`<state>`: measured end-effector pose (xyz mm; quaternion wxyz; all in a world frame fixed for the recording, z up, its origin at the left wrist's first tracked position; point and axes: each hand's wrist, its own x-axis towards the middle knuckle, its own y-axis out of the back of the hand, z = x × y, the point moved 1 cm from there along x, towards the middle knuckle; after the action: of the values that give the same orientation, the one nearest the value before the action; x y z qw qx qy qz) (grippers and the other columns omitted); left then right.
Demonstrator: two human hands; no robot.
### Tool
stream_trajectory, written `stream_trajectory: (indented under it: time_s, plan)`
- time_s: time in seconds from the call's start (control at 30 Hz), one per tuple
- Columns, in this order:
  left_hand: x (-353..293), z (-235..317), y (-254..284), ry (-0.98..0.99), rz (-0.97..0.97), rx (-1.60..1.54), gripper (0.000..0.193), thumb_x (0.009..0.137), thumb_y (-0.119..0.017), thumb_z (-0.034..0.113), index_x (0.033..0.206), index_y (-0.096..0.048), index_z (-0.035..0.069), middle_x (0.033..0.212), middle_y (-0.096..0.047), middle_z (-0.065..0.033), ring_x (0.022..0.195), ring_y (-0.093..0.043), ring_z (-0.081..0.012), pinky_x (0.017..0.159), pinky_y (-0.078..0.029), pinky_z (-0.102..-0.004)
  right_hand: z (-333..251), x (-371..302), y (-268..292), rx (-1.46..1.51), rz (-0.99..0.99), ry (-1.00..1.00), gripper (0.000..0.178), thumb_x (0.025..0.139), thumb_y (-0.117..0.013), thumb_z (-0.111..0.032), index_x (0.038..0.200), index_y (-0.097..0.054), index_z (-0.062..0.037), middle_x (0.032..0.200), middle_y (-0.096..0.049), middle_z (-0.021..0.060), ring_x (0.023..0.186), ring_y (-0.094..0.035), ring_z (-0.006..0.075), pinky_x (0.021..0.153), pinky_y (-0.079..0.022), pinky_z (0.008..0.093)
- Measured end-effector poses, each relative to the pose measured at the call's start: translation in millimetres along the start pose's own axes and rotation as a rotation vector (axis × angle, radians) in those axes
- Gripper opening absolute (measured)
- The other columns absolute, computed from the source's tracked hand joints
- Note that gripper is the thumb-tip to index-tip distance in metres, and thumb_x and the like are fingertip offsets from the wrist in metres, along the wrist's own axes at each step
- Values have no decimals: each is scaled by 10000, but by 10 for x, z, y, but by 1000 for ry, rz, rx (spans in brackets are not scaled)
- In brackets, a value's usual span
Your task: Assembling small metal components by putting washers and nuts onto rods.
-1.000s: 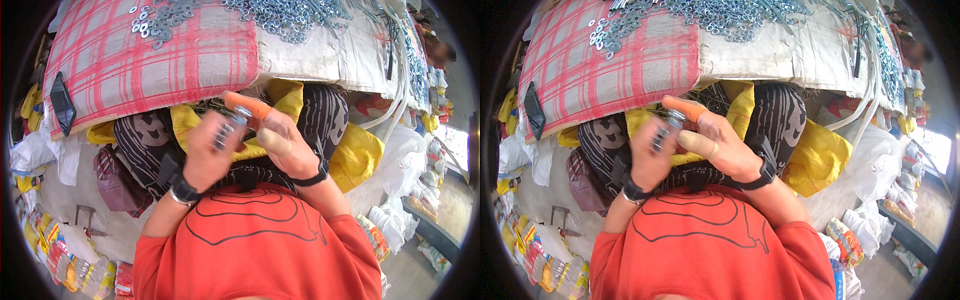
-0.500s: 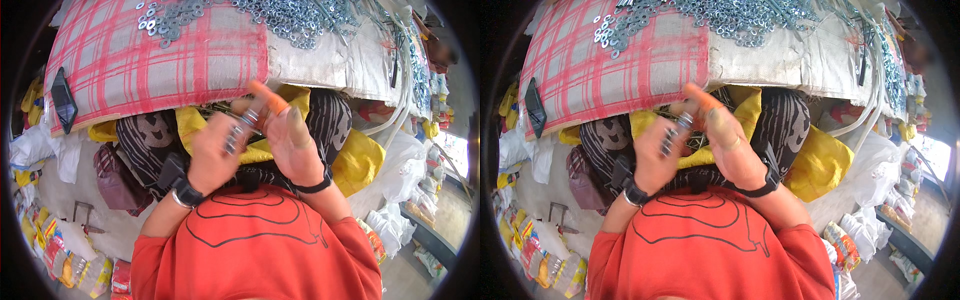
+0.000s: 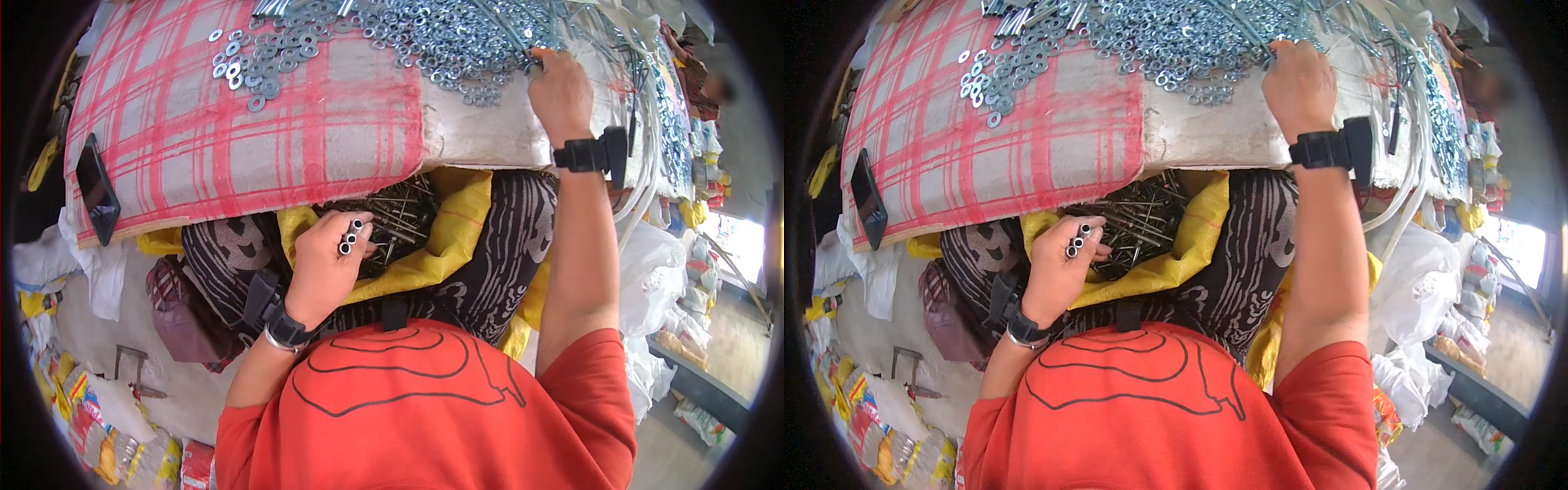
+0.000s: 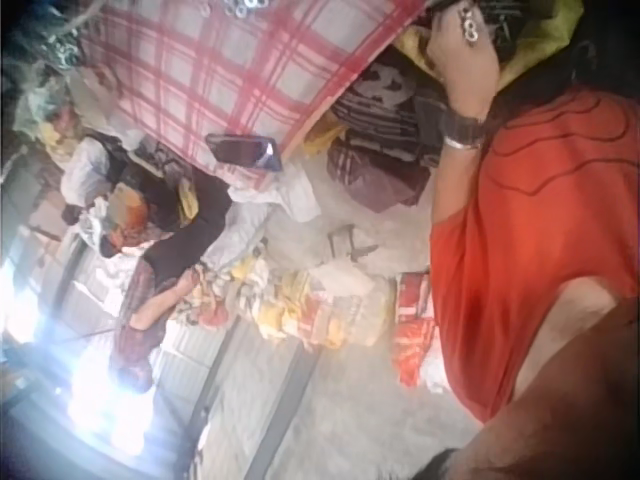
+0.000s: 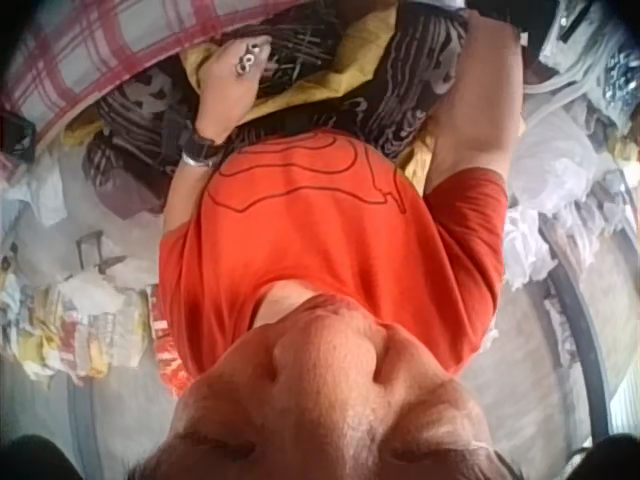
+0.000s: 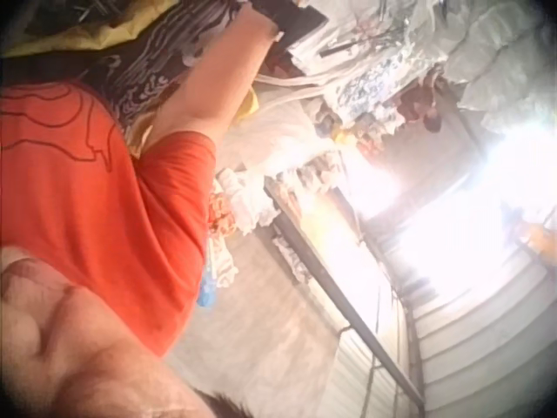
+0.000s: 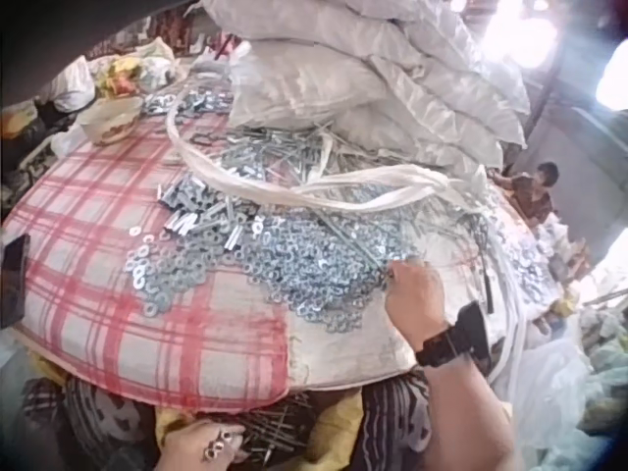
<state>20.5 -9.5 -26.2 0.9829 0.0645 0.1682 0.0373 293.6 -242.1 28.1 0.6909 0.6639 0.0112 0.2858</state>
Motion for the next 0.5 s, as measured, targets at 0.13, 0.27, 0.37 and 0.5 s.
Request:
stream_trajectory:
  time_s: [0.13, 0.27, 0.37, 0.5]
  plan:
    - [-12, 37, 53, 114, -150, -608, 327, 937, -520, 29, 1248, -500, -68, 1005, -624, -135, 921, -666, -237, 819, -555, -358, 23, 126, 18, -71, -65, 51, 294, 829, -510, -117, 1078, -664, -94, 1012, -642, 189, 977, -614, 368, 852, -482, 456]
    - [-30, 106, 96, 89, -229, -875, 451, 909, -534, 26, 1334, -421, -74, 1089, -604, -144, 991, -656, -279, 881, -539, -392, 94, 20, 152, 198, 57, -124, 282, 851, -553, -134, 1111, -641, -71, 1052, -655, 153, 897, -647, 312, 804, -503, 392]
    - [-54, 142, 94, 58, -226, -886, 467, 902, -543, 33, 1339, -417, -73, 1101, -607, -147, 997, -655, -280, 883, -538, -391, 40, -245, 268, 1214, 30, -538, 265, 868, -625, -93, 1105, -615, 23, 1000, -659, 150, 865, -652, 248, 764, -516, 336]
    - [-102, 170, 55, 41, -176, -826, 428, 957, -535, 127, 1325, -437, -69, 1081, -620, -156, 967, -666, -280, 839, -556, -376, -433, -743, 473, 1978, 44, -494, 217, 842, -647, -28, 1047, -605, 31, 948, -658, 166, 844, -659, 238, 742, -533, 308]
